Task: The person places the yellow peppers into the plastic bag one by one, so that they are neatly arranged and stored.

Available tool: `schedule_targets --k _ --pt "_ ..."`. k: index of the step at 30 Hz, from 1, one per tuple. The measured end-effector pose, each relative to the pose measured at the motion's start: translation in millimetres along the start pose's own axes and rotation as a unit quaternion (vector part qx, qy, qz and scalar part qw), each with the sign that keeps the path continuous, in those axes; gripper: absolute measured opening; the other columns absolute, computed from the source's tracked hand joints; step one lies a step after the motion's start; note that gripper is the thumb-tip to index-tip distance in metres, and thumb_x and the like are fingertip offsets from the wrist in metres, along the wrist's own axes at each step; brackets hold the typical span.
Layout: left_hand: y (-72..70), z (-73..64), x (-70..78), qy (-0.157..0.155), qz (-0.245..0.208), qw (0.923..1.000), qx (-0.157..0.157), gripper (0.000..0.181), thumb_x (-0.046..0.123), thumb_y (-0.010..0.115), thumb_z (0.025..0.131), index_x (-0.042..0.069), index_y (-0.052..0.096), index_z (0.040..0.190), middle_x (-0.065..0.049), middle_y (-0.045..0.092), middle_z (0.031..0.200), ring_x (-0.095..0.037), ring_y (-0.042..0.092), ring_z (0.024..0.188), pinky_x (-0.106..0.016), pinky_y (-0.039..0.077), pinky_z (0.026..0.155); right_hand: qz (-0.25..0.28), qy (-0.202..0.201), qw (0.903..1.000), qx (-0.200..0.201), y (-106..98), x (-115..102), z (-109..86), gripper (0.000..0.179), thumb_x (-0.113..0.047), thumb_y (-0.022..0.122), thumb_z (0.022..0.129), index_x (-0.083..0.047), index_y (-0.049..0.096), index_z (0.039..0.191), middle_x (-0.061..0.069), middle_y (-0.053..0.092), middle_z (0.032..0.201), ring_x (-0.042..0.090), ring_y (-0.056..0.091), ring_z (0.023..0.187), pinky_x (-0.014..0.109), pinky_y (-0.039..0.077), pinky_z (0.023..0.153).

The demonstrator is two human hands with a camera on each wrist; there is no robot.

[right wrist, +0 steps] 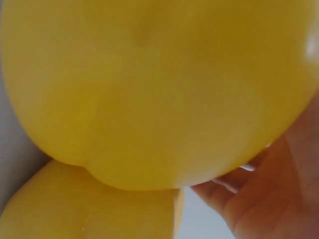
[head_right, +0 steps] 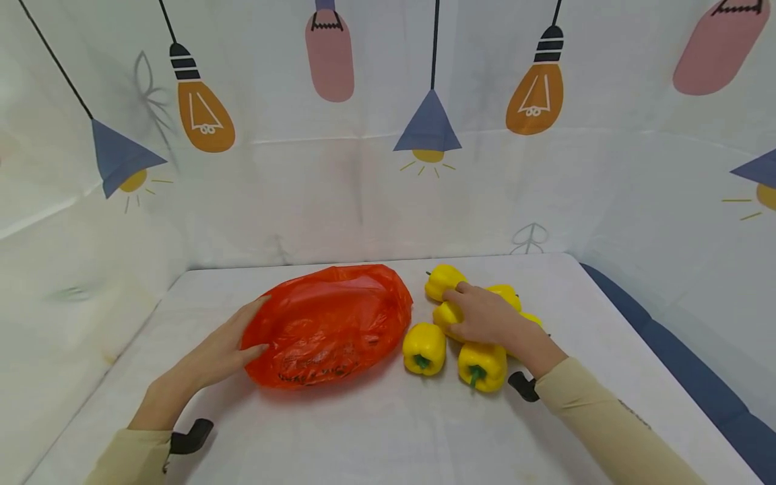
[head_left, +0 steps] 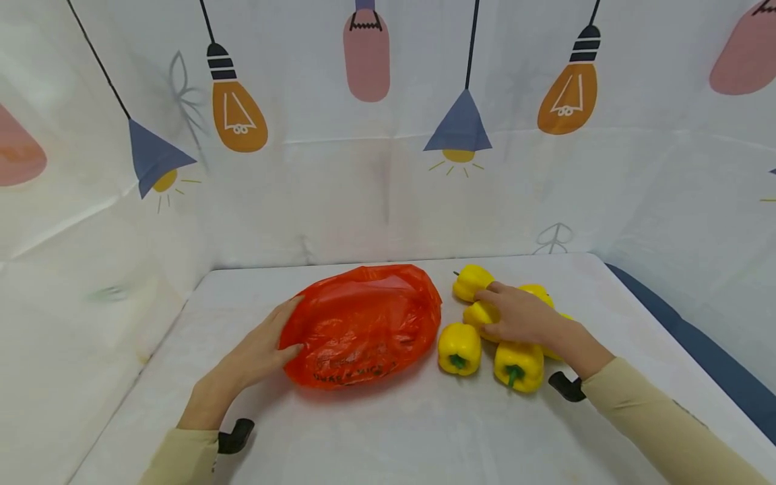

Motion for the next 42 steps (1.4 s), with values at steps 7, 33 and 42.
schedule_targets --k 7,33,42 --pt "0.7 0.1 -0.5 -0.008 -0.013 0.9999 0.003 0.088 0.017 0.066 0.09 0.023 0.013 0.16 -0.01 0.025 0.163 -0.038 0.033 0.144 -0.063 0.047 0.103 0.018 -0.006 0.9987 0.047 -16.6 -3.7 2.0 0.057 -0.038 0.072 0.085 -0.018 0.056 0.135 0.007 0.055 0.135 0.025 0.059 0.108 0.051 0.054 0.095" --pt "-0.4 4.9 0.7 0.006 -0.029 0.9995 0.011 0.089 0.008 0.058 0.089 0.03 0.01 0.16 -0.007 0.023 0.165 -0.035 0.031 0.147 -0.064 0.04 0.109 0.163 -0.092 0.9793 0.078 -35.3 -111.7 49.5 0.053 -0.015 0.068 0.081 -0.014 0.049 0.13 0.002 0.052 0.133 0.023 0.055 0.105 0.039 0.052 0.095" --pt "1.8 6.8 0.6 -0.01 -0.032 0.9994 0.004 0.09 0.008 0.057 0.089 0.03 0.007 0.161 -0.007 0.021 0.165 -0.036 0.029 0.148 -0.064 0.04 0.109 0.143 -0.139 0.9787 0.048 -10.6 -168.7 85.8 0.042 -0.016 0.073 0.083 -0.016 0.051 0.119 -0.002 0.06 0.111 0.016 0.055 0.096 0.031 0.052 0.09"
Point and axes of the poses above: each hand's wrist, its own z-axis towards the middle knuckle, its own y-axis out of the palm, x = y × z, the point moved 9 cm from there along z, towards the middle knuckle
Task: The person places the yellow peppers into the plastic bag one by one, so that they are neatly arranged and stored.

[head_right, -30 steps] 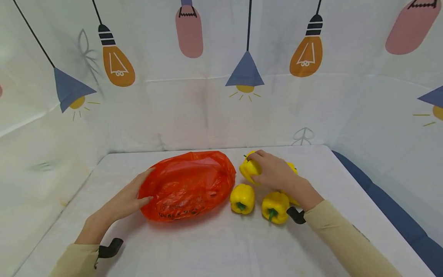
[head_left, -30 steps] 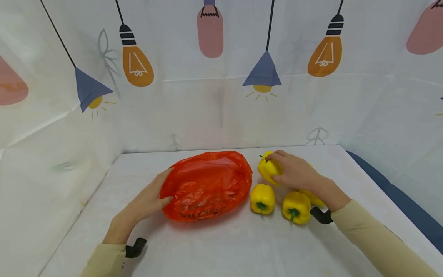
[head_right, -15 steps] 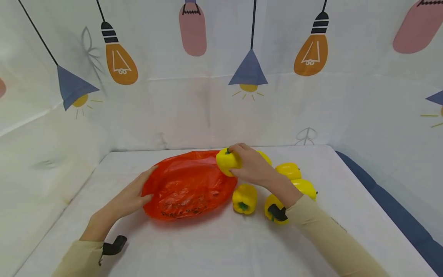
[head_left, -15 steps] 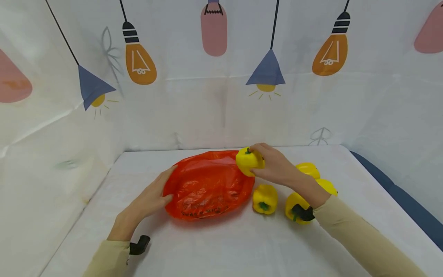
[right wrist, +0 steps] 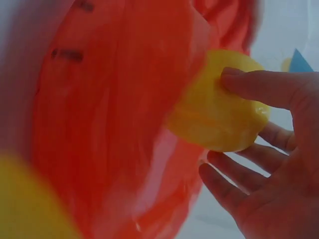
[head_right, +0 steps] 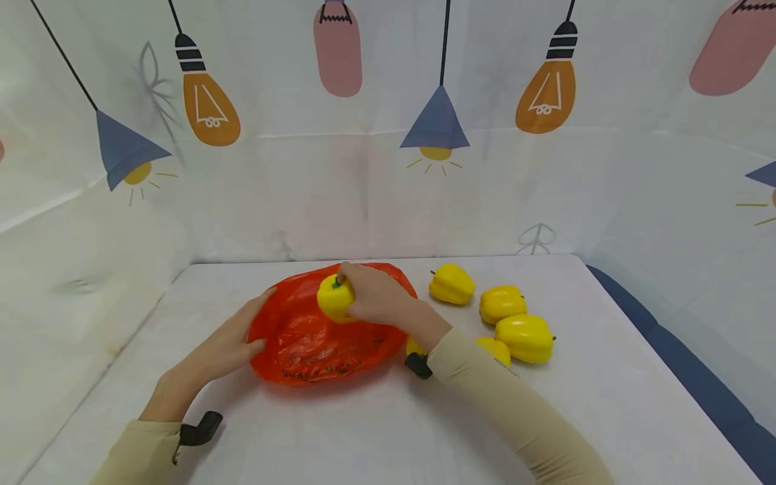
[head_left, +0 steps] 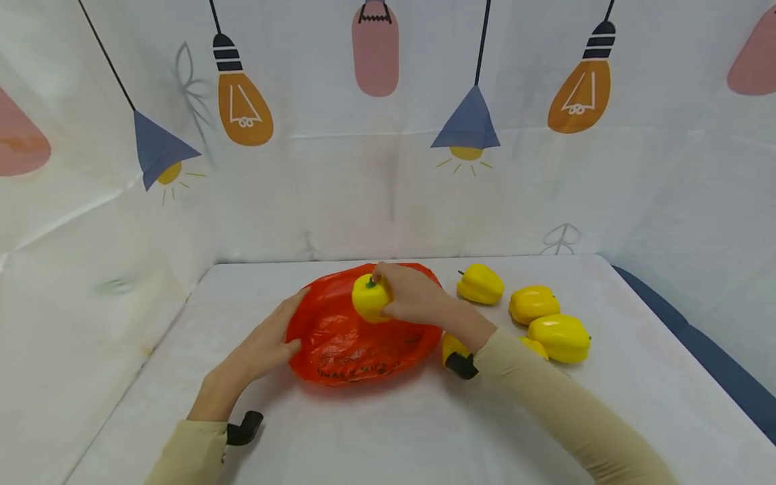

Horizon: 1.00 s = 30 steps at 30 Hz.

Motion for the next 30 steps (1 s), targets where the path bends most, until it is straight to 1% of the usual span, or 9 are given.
schedule_targets --k 3,6,9,11,15,20,23,27,30 --pt "-0.6 -0.2 -1.4 -0.003 0.0 1.0 -0.001 0.09 0.008 0.057 0.089 0.03 0.007 0.161 -0.007 0.021 0.166 -0.036 0.028 0.149 -0.064 0.039 0.11 0.012 -0.002 0.9996 -0.025 18.4 -9.8 14.8 0.043 -0.02 0.075 0.085 -0.018 0.049 0.119 -0.003 0.059 0.111 0.014 0.054 0.099 0.029 0.052 0.092" --pt "-0.9 0.2 -0.1 0.006 -0.003 1.0 -0.001 0.091 0.007 0.058 0.088 0.03 0.007 0.161 -0.007 0.022 0.165 -0.035 0.027 0.149 -0.064 0.037 0.112 0.033 0.004 0.9987 -0.039 33.5 -14.1 28.4 0.044 -0.02 0.076 0.085 -0.02 0.047 0.118 -0.004 0.057 0.112 0.014 0.054 0.102 0.028 0.053 0.092" --pt "-1.5 0.2 2.1 0.016 -0.006 0.9998 0.001 0.091 0.005 0.058 0.088 0.029 0.008 0.161 -0.008 0.022 0.165 -0.036 0.027 0.149 -0.064 0.035 0.113 0.051 0.01 0.9979 -0.038 43.9 -16.2 39.7 0.043 -0.018 0.076 0.085 -0.02 0.046 0.117 -0.004 0.056 0.112 0.015 0.054 0.102 0.027 0.054 0.089" --pt "-2.0 0.0 3.1 0.021 -0.009 0.9997 0.003 0.09 0.004 0.057 0.088 0.027 0.009 0.161 -0.009 0.023 0.165 -0.036 0.028 0.149 -0.064 0.035 0.114 0.052 0.012 0.998 -0.033 49.2 -17.7 45.8 0.044 -0.017 0.076 0.085 -0.02 0.045 0.116 -0.003 0.055 0.111 0.014 0.054 0.101 0.026 0.054 0.088" --pt "-2.3 -0.7 2.4 0.014 -0.01 0.9999 0.001 0.089 0.004 0.057 0.088 0.026 0.01 0.161 -0.009 0.024 0.164 -0.036 0.029 0.148 -0.063 0.036 0.113 0.042 0.004 0.9986 -0.033 57.9 -24.7 52.3 0.041 -0.018 0.073 0.089 -0.018 0.043 0.117 -0.002 0.051 0.112 0.014 0.054 0.099 0.024 0.053 0.089" --pt "-1.1 1.7 2.0 0.01 -0.005 0.9999 0.001 0.088 0.005 0.059 0.089 0.026 0.011 0.161 -0.008 0.024 0.164 -0.036 0.031 0.147 -0.062 0.04 0.11 -0.001 -0.034 0.9988 -0.036 60.1 -33.9 51.8 0.037 -0.02 0.071 0.091 -0.018 0.045 0.117 -0.001 0.048 0.118 0.013 0.054 0.102 0.024 0.054 0.093" --pt "-0.9 2.4 2.6 0.014 -0.003 0.9999 0.001 0.088 0.005 0.059 0.09 0.026 0.012 0.16 -0.008 0.023 0.164 -0.036 0.031 0.147 -0.062 0.039 0.111 -0.019 -0.042 0.9982 -0.039 57.4 -34.6 48.9 0.033 -0.017 0.068 0.092 -0.02 0.05 0.119 -0.002 0.048 0.125 0.013 0.055 0.105 0.027 0.055 0.096" --pt "-0.6 2.3 3.0 0.015 -0.002 0.9999 0.001 0.087 0.006 0.059 0.09 0.026 0.012 0.16 -0.008 0.022 0.164 -0.037 0.031 0.147 -0.063 0.039 0.111 -0.054 -0.041 0.9967 -0.045 51.1 -32.2 43.9 0.038 -0.015 0.062 0.093 -0.022 0.056 0.13 -0.001 0.047 0.14 0.015 0.058 0.115 0.032 0.054 0.101" --pt "-0.5 1.9 2.0 0.012 -0.002 0.9999 0.0 0.087 0.006 0.059 0.09 0.025 0.012 0.161 -0.009 0.022 0.164 -0.037 0.031 0.147 -0.064 0.039 0.111 -0.065 -0.044 0.9957 -0.048 43.5 -31.6 39.2 0.044 -0.017 0.059 0.095 -0.022 0.054 0.138 0.0 0.046 0.148 0.017 0.056 0.124 0.035 0.052 0.105"
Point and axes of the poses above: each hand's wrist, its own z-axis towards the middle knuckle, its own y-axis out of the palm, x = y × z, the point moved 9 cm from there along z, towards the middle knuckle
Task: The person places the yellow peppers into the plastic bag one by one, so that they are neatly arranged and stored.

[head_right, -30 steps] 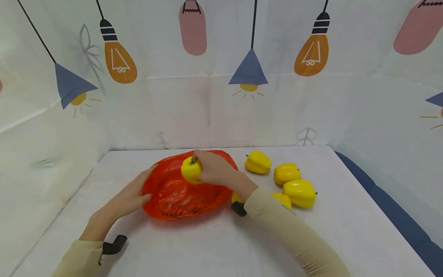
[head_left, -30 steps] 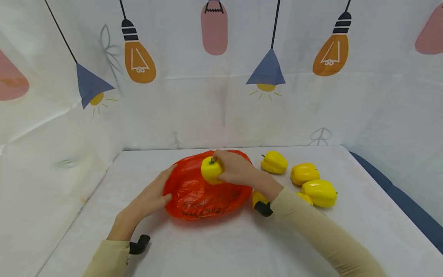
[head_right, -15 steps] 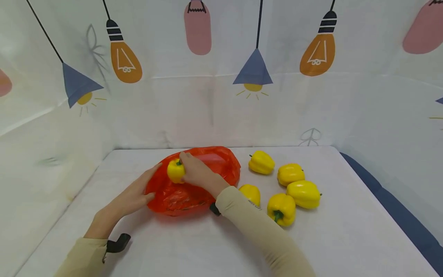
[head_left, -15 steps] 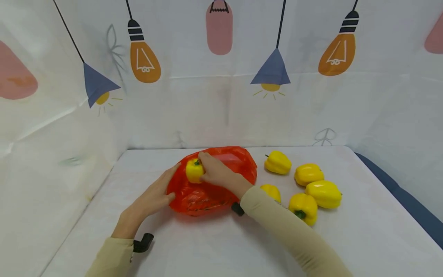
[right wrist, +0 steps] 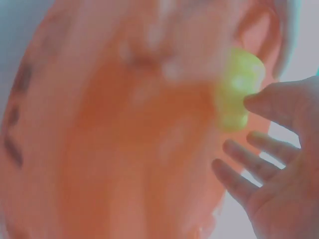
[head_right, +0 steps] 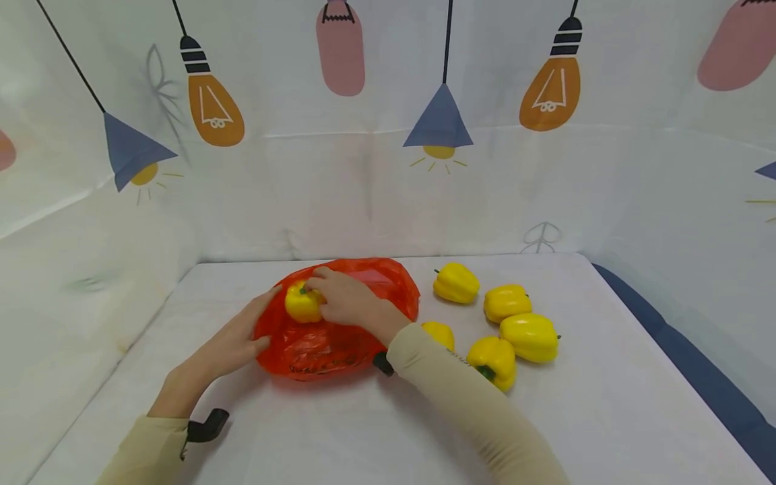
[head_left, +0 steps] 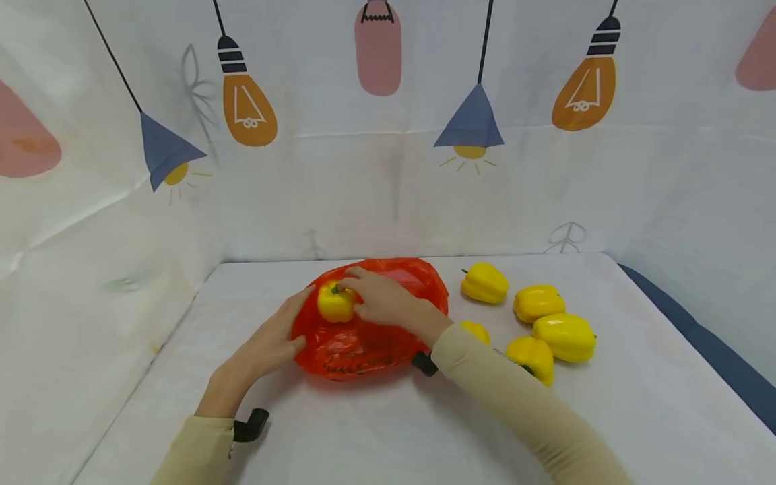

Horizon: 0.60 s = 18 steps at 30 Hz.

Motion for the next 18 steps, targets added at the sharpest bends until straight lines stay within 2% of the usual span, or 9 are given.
schedule_targets --k 3,9,14,18 --pt "-0.8 -0.6 -0.8 -0.001 0.003 1.0 0.0 0.087 0.005 0.059 0.09 0.023 0.011 0.161 -0.01 0.022 0.165 -0.037 0.031 0.147 -0.064 0.038 0.111 0.003 -0.002 1.0 0.008 -12.4 2.0 -6.5 0.047 -0.019 0.057 0.097 -0.021 0.05 0.143 -0.001 0.047 0.148 0.017 0.054 0.128 0.037 0.051 0.107" --pt "-3.2 0.1 -2.0 0.001 0.006 1.0 0.004 0.087 0.005 0.058 0.09 0.023 0.011 0.161 -0.011 0.022 0.164 -0.037 0.029 0.148 -0.064 0.036 0.113 -0.008 -0.001 0.9992 0.039 -40.5 20.5 -16.5 0.047 -0.016 0.056 0.096 -0.019 0.051 0.143 -0.001 0.053 0.141 0.018 0.058 0.121 0.039 0.051 0.106" --pt "-1.6 -0.4 -3.5 0.004 0.006 1.0 0.002 0.087 0.005 0.058 0.09 0.025 0.011 0.161 -0.011 0.022 0.165 -0.038 0.029 0.148 -0.064 0.036 0.112 0.007 0.011 0.9988 0.048 -55.7 46.1 -27.2 0.044 -0.014 0.057 0.095 -0.014 0.055 0.139 0.006 0.058 0.135 0.026 0.059 0.117 0.043 0.051 0.104" --pt "-0.7 -1.0 -4.3 0.005 0.005 1.0 0.003 0.087 0.005 0.058 0.09 0.027 0.011 0.161 -0.01 0.022 0.165 -0.038 0.029 0.148 -0.065 0.037 0.112 0.031 0.046 0.9979 0.032 -64.3 72.1 -40.1 0.045 -0.018 0.06 0.094 -0.014 0.055 0.139 0.007 0.058 0.136 0.029 0.058 0.119 0.046 0.051 0.103"
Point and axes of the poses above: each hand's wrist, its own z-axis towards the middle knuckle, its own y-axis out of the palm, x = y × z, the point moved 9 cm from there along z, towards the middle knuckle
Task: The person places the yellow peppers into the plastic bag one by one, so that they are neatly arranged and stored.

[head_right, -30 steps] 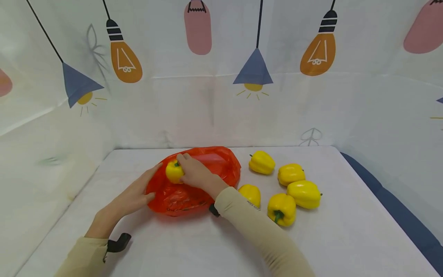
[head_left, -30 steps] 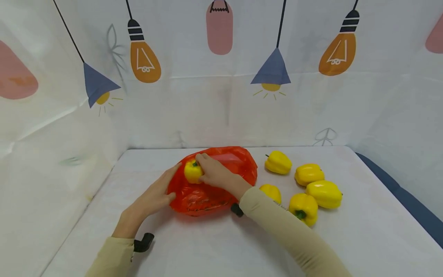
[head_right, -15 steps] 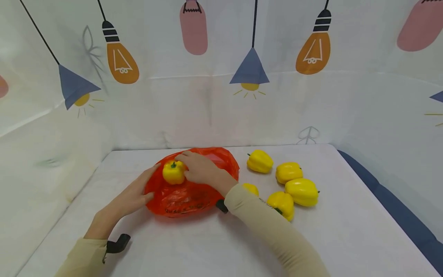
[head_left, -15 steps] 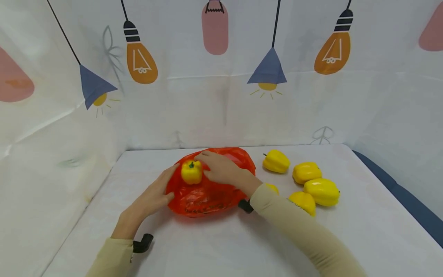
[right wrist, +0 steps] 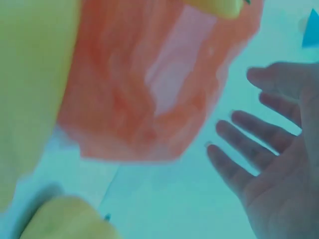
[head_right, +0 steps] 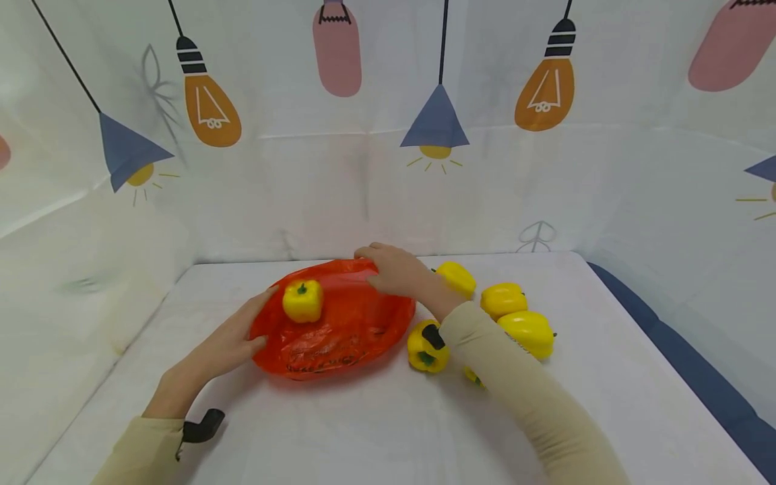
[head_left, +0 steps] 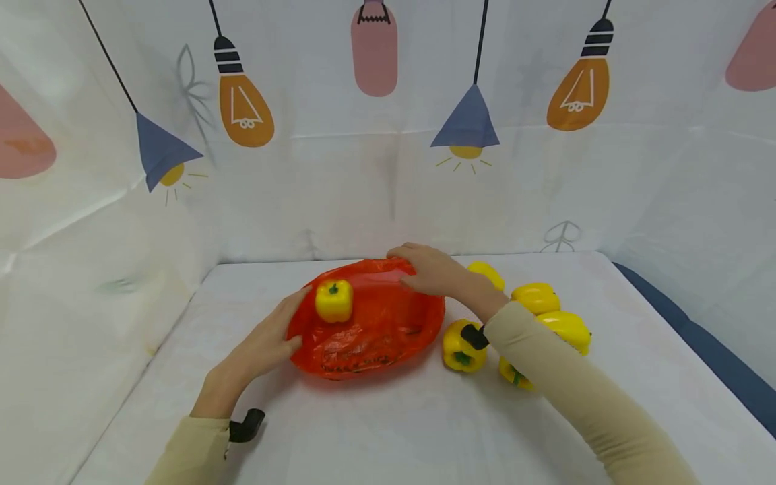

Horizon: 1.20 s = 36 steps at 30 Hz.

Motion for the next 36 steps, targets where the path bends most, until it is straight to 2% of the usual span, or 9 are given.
schedule_targets --k 5,9,12,16,23,27,32,36 --pt "0.5 -0.1 -1.4 -0.011 -0.004 0.9999 -0.003 0.087 0.006 0.057 0.091 0.029 0.01 0.16 -0.009 0.022 0.165 -0.037 0.03 0.147 -0.065 0.038 0.11 0.01 0.048 0.9988 -0.007 -15.2 33.5 -14.6 0.052 -0.022 0.063 0.092 -0.017 0.051 0.142 0.006 0.056 0.14 0.029 0.054 0.126 0.049 0.049 0.106" --pt "0.2 0.3 -1.2 -0.01 -0.006 0.9999 -0.002 0.086 0.005 0.056 0.091 0.028 0.011 0.161 -0.009 0.021 0.165 -0.037 0.029 0.148 -0.065 0.038 0.111 -0.023 0.083 0.9961 -0.022 -21.2 61.4 -24.9 0.057 -0.023 0.065 0.092 -0.014 0.047 0.146 0.012 0.051 0.147 0.034 0.047 0.134 0.056 0.042 0.112" --pt "-0.2 0.1 -1.0 -0.007 -0.007 1.0 -0.001 0.086 0.005 0.056 0.091 0.027 0.011 0.161 -0.009 0.022 0.165 -0.037 0.029 0.148 -0.064 0.037 0.112 -0.044 0.123 0.9903 -0.047 -19.4 83.3 -33.6 0.061 -0.024 0.065 0.091 -0.014 0.045 0.148 0.017 0.043 0.153 0.038 0.04 0.14 0.059 0.035 0.116" --pt "-0.6 -0.2 -1.2 -0.003 -0.004 1.0 0.001 0.085 0.005 0.056 0.09 0.026 0.012 0.161 -0.01 0.024 0.164 -0.037 0.029 0.148 -0.064 0.036 0.112 -0.055 0.167 0.9811 -0.08 -12.6 106.6 -44.7 0.064 -0.025 0.067 0.091 -0.015 0.043 0.149 0.02 0.038 0.156 0.04 0.037 0.14 0.061 0.034 0.116" --pt "1.7 0.5 -2.6 -0.015 -0.004 0.9999 -0.008 0.083 0.006 0.056 0.091 0.025 0.014 0.161 -0.01 0.024 0.164 -0.037 0.029 0.148 -0.064 0.036 0.113 -0.024 0.23 0.965 -0.124 0.6 134.0 -59.6 0.069 -0.025 0.067 0.089 -0.011 0.04 0.151 0.02 0.036 0.155 0.038 0.042 0.132 0.063 0.036 0.113" --pt "2.1 1.8 -2.8 -0.018 0.001 0.9998 -0.011 0.083 0.007 0.056 0.091 0.025 0.014 0.161 -0.01 0.023 0.165 -0.038 0.028 0.149 -0.063 0.033 0.115 -0.012 0.233 0.9653 -0.117 2.8 141.8 -60.9 0.066 -0.023 0.067 0.088 -0.008 0.043 0.148 0.02 0.044 0.149 0.036 0.044 0.126 0.061 0.036 0.114" --pt "0.7 2.8 -4.7 -0.018 0.007 0.9998 -0.011 0.082 0.008 0.056 0.092 0.024 0.014 0.161 -0.011 0.023 0.165 -0.038 0.027 0.149 -0.063 0.03 0.116 -0.02 0.204 0.9729 -0.106 -1.0 137.0 -57.3 0.064 -0.017 0.07 0.084 -0.007 0.048 0.143 0.021 0.047 0.145 0.036 0.046 0.121 0.058 0.039 0.112" --pt "-0.3 3.7 -6.6 -0.018 0.009 0.9997 -0.01 0.083 0.009 0.056 0.092 0.026 0.013 0.161 -0.011 0.023 0.165 -0.038 0.027 0.15 -0.064 0.031 0.116 -0.026 0.181 0.9793 -0.087 -9.1 128.0 -51.5 0.069 -0.012 0.069 0.08 -0.008 0.046 0.145 0.023 0.046 0.141 0.035 0.049 0.113 0.055 0.047 0.104"
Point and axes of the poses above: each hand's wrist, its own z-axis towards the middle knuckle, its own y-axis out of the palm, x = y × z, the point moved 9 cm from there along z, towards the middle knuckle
